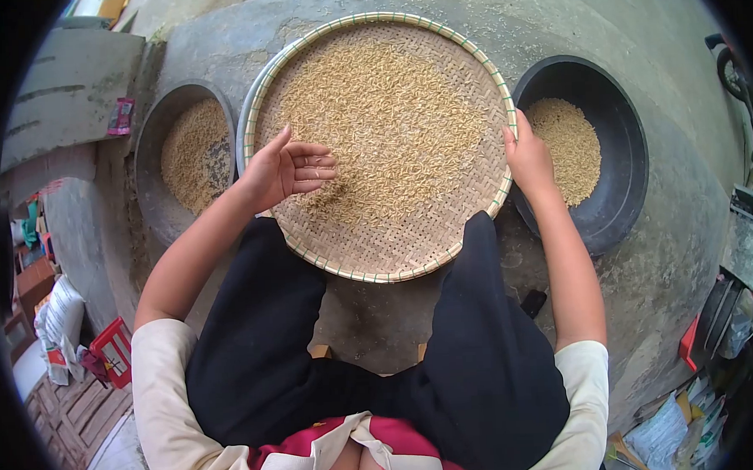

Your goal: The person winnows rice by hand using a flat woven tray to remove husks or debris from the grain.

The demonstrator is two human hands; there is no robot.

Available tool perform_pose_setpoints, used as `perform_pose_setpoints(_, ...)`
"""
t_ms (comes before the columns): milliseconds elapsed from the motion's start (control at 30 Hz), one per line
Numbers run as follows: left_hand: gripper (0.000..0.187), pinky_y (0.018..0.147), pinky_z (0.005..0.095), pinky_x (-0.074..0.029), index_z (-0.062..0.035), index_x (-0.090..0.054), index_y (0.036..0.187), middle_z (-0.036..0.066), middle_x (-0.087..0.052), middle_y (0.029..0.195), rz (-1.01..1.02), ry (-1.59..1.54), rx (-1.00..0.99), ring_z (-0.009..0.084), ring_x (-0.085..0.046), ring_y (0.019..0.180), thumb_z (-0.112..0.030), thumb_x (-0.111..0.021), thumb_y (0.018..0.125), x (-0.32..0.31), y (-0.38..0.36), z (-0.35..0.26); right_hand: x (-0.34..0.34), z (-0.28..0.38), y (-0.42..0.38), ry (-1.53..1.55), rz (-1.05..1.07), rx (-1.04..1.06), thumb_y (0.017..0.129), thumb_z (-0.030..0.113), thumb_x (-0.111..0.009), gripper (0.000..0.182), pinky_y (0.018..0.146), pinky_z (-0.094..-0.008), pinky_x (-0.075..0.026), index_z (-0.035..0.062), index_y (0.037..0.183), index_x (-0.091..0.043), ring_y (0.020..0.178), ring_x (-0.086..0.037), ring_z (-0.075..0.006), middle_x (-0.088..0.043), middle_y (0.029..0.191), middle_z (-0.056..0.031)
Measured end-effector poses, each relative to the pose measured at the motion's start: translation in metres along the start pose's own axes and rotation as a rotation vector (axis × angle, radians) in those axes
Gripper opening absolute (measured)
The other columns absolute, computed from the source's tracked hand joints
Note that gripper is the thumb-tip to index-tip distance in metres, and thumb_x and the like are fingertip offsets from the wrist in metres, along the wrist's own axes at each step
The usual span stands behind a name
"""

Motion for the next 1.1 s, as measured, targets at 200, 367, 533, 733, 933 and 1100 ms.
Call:
perform_pose_setpoints(200, 0.069, 0.078, 0.0304, -0.050, 0.0061, -0.049, 0.110, 0.018, -0.056, 0.104, -0.010, 0.056, 0.009, 0.0248, -0.058, 0.095, -0.053, -0.018, 0.090, -0.014, 0.011, 0.002, 0.000, 0.000, 0.000, -0.013, 0.004, -0.014, 0.087, 0.032, -0.045, 0.043, 0.062, -0.0478, -0.045, 0.0099, 0.123, -0.040, 0.071, -0.058, -0.0403, -0.060, 0.078, -0.0227)
perform_pose_setpoints(367, 0.074, 0.087, 0.0337, -0.046, 0.0080, -0.047, 0.111, 0.020, -0.055, 0.105, 0.085, 0.125, 0.008, 0.0271, -0.056, 0.099, -0.054, -0.014, 0.090, -0.087, 0.038, -0.013, -0.001, -0.006, 0.000, -0.060, 0.001, -0.021, 0.086, 0.031, -0.045, 0.043, 0.063, -0.0481, -0.045, 0.0085, 0.122, -0.040, 0.072, -0.058, -0.0399, -0.060, 0.079, -0.0229)
perform_pose_setpoints(533, 0.069, 0.101, 0.0511, -0.025, -0.0093, -0.030, 0.133, 0.017, -0.024, 0.138, 0.629, 0.537, -0.257, 0.0335, -0.019, 0.129, -0.059, -0.029, 0.085, -0.255, 0.037, -0.064, 0.002, -0.002, 0.000, -0.027, 0.066, -0.005, 0.086, 0.032, -0.044, 0.043, 0.063, -0.0482, -0.045, 0.0078, 0.122, -0.040, 0.072, -0.058, -0.0400, -0.060, 0.079, -0.0229)
perform_pose_setpoints(733, 0.056, 0.087, 0.0390, -0.044, -0.0055, -0.038, 0.128, 0.016, -0.045, 0.125, 0.212, 0.854, -0.196, 0.0243, -0.047, 0.112, -0.044, -0.044, 0.088, -0.161, 0.069, -0.078, -0.001, -0.007, 0.003, 0.000, -0.010, 0.030, 0.087, 0.032, -0.043, 0.043, 0.063, -0.0479, -0.045, 0.0072, 0.122, -0.040, 0.071, -0.058, -0.0397, -0.060, 0.078, -0.0226)
perform_pose_setpoints(933, 0.026, 0.066, 0.0314, -0.047, 0.0008, -0.061, 0.091, 0.012, -0.062, 0.079, -0.040, 1.352, -0.232, 0.0192, -0.059, 0.073, -0.023, -0.058, 0.083, -0.046, 0.054, -0.033, -0.002, -0.005, 0.001, -0.016, 0.000, 0.010, 0.087, 0.033, -0.043, 0.043, 0.063, -0.0473, -0.045, 0.0073, 0.121, -0.041, 0.072, -0.058, -0.0392, -0.061, 0.078, -0.0218)
perform_pose_setpoints(1100, 0.032, 0.059, 0.0338, -0.045, -0.0004, -0.054, 0.084, 0.013, -0.057, 0.070, -0.038, 1.690, -0.283, 0.0251, -0.058, 0.065, -0.025, -0.069, 0.071, -0.042, 0.024, -0.004, -0.004, -0.006, 0.001, -0.007, -0.010, 0.005, 0.087, 0.033, -0.044, 0.043, 0.063, -0.0476, -0.045, 0.0079, 0.121, -0.041, 0.072, -0.058, -0.0393, -0.060, 0.079, -0.0221)
Point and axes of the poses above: each hand's wrist, its own y-axis towards the middle knuckle, its own x-axis out of the back of the hand, z = x × y, the point moved 4 cm from there along y, towards the middle knuckle
